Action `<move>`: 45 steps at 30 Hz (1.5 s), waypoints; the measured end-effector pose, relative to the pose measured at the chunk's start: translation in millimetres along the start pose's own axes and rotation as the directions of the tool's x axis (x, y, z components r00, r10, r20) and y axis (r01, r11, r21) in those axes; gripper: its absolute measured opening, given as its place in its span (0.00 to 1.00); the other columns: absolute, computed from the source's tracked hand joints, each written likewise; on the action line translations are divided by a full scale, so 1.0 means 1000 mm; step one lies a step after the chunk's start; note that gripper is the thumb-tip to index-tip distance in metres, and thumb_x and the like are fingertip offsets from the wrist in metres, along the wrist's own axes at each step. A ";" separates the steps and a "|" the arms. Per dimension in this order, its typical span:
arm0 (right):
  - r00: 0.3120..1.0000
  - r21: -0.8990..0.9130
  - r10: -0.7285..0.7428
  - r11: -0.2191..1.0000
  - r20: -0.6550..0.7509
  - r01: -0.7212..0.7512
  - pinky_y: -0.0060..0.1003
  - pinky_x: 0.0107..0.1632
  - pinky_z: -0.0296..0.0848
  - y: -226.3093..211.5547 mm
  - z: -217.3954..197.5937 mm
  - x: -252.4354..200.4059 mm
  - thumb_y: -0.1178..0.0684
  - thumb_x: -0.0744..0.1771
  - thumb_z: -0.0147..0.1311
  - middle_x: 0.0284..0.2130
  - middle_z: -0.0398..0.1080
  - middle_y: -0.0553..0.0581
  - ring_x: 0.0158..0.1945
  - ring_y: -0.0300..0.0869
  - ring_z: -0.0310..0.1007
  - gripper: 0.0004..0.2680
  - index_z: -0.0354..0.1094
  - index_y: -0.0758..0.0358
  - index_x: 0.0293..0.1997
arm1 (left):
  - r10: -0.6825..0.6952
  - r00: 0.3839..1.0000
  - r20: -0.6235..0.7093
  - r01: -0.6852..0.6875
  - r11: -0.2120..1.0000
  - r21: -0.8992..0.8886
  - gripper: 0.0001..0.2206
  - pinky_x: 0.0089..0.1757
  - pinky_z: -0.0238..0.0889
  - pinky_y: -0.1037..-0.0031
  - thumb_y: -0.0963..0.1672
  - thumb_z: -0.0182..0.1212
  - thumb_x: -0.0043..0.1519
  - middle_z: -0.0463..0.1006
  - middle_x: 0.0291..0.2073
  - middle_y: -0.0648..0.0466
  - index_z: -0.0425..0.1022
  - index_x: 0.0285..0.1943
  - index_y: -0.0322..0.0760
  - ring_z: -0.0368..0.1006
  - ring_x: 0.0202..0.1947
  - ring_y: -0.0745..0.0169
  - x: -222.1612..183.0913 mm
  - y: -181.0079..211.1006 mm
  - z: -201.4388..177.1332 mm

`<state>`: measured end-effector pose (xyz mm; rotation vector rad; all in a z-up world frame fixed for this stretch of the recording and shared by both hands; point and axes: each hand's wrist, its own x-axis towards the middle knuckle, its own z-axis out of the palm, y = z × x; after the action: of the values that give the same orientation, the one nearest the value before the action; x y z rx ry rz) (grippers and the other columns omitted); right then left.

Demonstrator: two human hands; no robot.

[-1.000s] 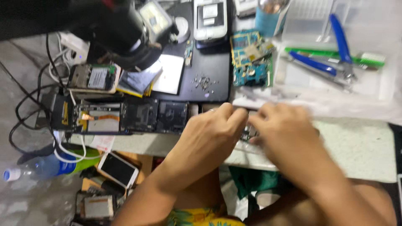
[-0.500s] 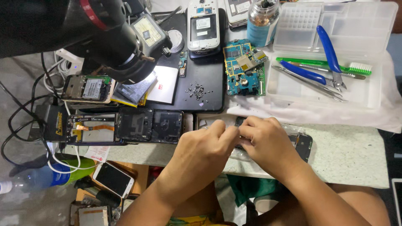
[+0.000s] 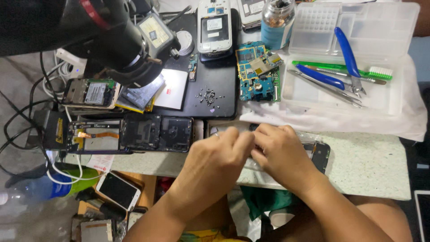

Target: The person disassembles a smartphone by removing the back cover, detaching ribbon cables, and unscrewing internal components. They then remove the battery and continue to unscrew and separate parts of the motherboard assembly.

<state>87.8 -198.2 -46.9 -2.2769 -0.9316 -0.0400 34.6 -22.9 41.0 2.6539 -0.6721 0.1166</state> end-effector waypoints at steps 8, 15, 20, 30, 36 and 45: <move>0.988 0.165 0.147 0.974 0.052 -0.154 0.45 0.43 0.67 0.001 -0.007 0.004 0.54 0.59 0.62 0.30 0.74 0.55 0.36 0.51 0.74 0.06 0.74 0.60 0.35 | 0.033 0.986 -0.163 -0.036 0.999 -0.016 0.10 0.31 0.66 0.66 0.37 0.59 0.60 0.70 0.31 0.50 0.73 0.51 0.32 0.72 0.28 0.53 -0.003 -0.003 0.000; 0.981 0.180 0.182 0.965 0.063 -0.190 0.44 0.42 0.67 0.000 -0.008 0.003 0.54 0.59 0.62 0.29 0.74 0.54 0.34 0.50 0.75 0.06 0.76 0.59 0.35 | -0.010 0.974 -0.225 0.022 0.999 0.050 0.08 0.30 0.65 0.66 0.39 0.61 0.61 0.71 0.29 0.52 0.75 0.48 0.34 0.73 0.28 0.55 -0.008 0.000 -0.002; 0.994 0.123 0.103 0.987 0.029 -0.106 0.45 0.44 0.65 -0.002 -0.005 0.003 0.53 0.60 0.62 0.28 0.73 0.53 0.34 0.49 0.73 0.05 0.76 0.57 0.34 | -0.008 0.978 -0.207 0.025 0.996 0.082 0.09 0.29 0.65 0.66 0.39 0.62 0.58 0.71 0.28 0.53 0.75 0.48 0.34 0.73 0.28 0.55 -0.013 0.000 -0.006; 0.987 -0.423 -0.146 0.891 0.071 0.163 0.43 0.45 0.65 -0.020 0.002 0.001 0.56 0.62 0.53 0.30 0.69 0.53 0.39 0.46 0.73 0.01 0.68 0.57 0.32 | -0.016 0.984 -0.178 0.024 0.999 0.046 0.05 0.29 0.65 0.65 0.39 0.61 0.56 0.69 0.28 0.52 0.70 0.37 0.36 0.72 0.29 0.54 -0.022 -0.001 0.009; 0.982 -0.503 -0.168 0.844 0.081 0.186 0.45 0.47 0.65 -0.021 0.002 0.005 0.55 0.60 0.53 0.30 0.68 0.53 0.37 0.45 0.71 0.03 0.67 0.57 0.32 | 0.003 0.983 -0.181 0.008 0.998 0.060 0.05 0.29 0.65 0.66 0.39 0.61 0.55 0.68 0.28 0.52 0.69 0.37 0.37 0.72 0.28 0.53 -0.025 0.001 0.012; 0.996 -0.618 -0.040 0.782 0.079 0.081 0.47 0.57 0.63 -0.035 0.009 0.003 0.54 0.61 0.52 0.29 0.67 0.51 0.38 0.43 0.72 0.03 0.67 0.56 0.34 | 0.018 0.987 -0.157 -0.007 0.997 0.070 0.04 0.29 0.64 0.67 0.39 0.58 0.57 0.69 0.29 0.51 0.69 0.38 0.36 0.71 0.29 0.54 -0.030 0.002 0.012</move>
<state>66.1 -172.4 -33.3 -2.8650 -1.1497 -0.3592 6.8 -15.7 25.1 2.6715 -0.6438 0.3558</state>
